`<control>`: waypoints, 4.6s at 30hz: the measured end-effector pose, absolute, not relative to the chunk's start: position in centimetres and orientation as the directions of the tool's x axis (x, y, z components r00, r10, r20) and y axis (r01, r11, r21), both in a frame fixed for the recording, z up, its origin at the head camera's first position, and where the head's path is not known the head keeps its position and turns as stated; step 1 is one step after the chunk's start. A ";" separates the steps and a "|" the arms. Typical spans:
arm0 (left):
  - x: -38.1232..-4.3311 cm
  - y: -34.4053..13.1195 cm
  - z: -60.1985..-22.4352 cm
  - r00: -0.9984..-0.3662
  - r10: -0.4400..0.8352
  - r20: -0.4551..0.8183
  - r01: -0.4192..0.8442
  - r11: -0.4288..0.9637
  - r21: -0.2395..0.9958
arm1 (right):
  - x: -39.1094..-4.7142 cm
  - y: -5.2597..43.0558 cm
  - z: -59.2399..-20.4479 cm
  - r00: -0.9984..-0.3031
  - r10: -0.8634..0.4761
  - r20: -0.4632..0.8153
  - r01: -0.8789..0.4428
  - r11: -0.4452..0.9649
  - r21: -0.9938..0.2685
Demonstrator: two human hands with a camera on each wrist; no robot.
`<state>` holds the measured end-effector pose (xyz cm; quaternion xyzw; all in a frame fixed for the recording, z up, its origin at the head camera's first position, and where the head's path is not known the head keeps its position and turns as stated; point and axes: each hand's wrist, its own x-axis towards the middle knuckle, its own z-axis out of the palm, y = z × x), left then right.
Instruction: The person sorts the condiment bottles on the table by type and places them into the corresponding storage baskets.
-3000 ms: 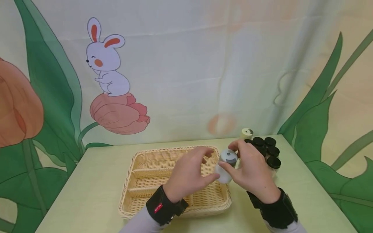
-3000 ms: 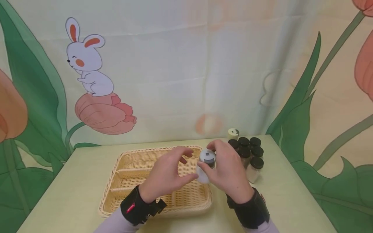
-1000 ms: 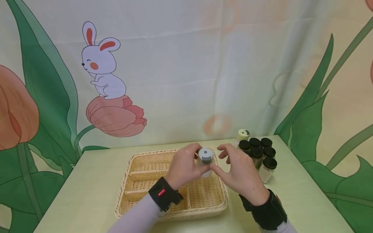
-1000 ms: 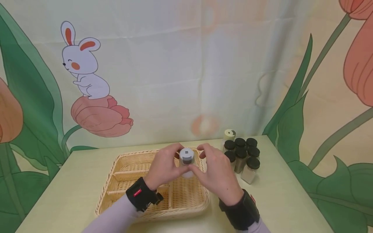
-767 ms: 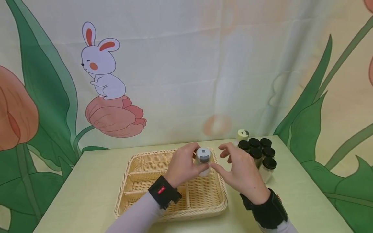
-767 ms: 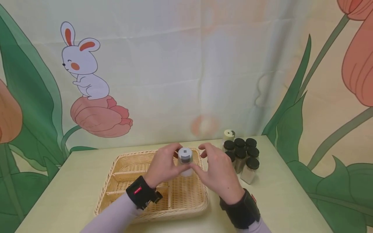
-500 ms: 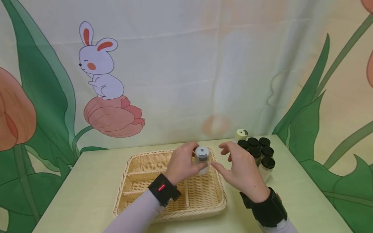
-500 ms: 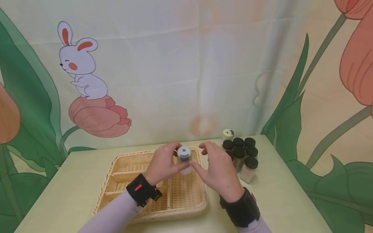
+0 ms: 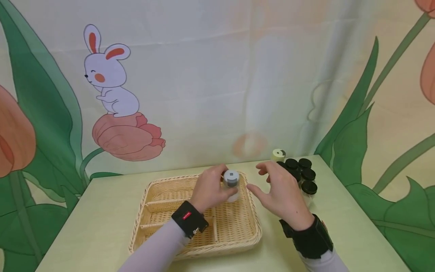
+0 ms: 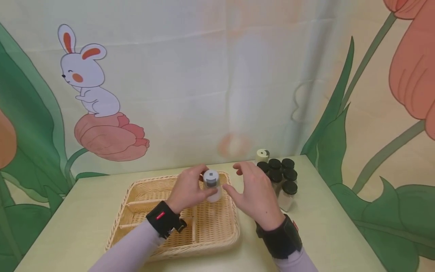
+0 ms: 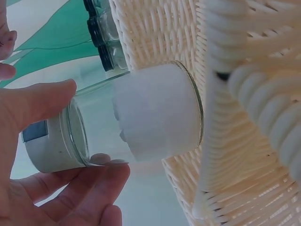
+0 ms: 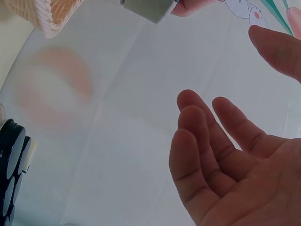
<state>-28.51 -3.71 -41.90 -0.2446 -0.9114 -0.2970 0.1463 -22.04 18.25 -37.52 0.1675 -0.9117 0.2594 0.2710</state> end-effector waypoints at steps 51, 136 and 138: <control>-29.8 -4.5 -44.2 -0.865 0.346 0.365 0.490 0.740 0.460 | -30.8 25.6 -38.1 -0.845 -0.308 0.438 -0.395 0.911 -0.122; -25.0 -6.6 -42.1 -0.844 0.396 0.361 0.501 0.822 0.269 | -40.2 26.9 -39.7 -0.970 -0.227 -0.091 -0.215 0.968 -0.127; -25.0 -6.6 -42.1 -0.844 0.396 0.361 0.500 0.824 0.265 | -40.3 26.7 -39.9 -0.971 -0.224 -0.087 -0.213 0.970 -0.118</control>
